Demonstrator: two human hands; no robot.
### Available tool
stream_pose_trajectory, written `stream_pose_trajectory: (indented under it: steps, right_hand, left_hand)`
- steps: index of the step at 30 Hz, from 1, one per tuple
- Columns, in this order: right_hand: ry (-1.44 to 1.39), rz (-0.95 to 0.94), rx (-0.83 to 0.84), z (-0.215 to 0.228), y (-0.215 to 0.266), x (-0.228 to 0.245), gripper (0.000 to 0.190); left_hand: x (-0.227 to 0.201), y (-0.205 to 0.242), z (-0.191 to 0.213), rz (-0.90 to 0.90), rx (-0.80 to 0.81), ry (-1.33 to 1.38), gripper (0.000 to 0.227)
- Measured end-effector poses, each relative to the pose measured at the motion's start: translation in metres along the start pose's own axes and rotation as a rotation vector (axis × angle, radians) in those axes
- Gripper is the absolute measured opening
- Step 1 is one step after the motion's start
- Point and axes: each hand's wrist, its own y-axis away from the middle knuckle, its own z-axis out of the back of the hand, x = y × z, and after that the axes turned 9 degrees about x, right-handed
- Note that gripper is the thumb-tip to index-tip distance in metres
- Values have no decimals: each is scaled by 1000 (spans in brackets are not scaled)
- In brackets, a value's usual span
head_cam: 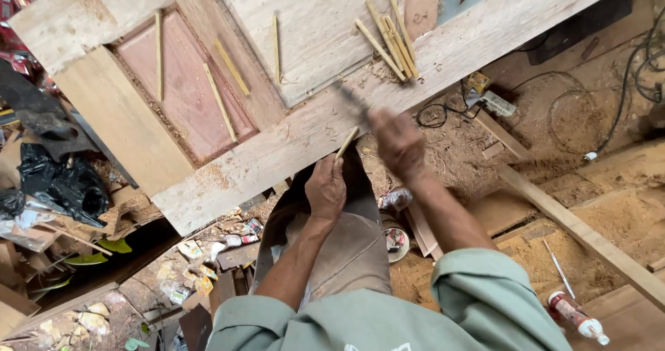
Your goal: Shaping and shaving thin wooden sticks using a hand knife in a woodworking environment.
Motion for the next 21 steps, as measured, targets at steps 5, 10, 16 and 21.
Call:
stream_pose_trajectory:
  steps: [5,10,16,21]
  right_hand:
    - [67,158,52,-6,24,29,38]
    - [-20,-58,-11,-5,3,-15,27]
    - [-142,-9,-7,15,2,42,28]
    - [-164,-62,-44,9,7,43,26]
  left_hand:
    - [0,5,0,13,-25,-87,20]
    - [-1,5,1,-10,-45,-104,22]
    - [-20,1,18,102,64,-39,25]
    - [-17,-1,18,197,220,91,38]
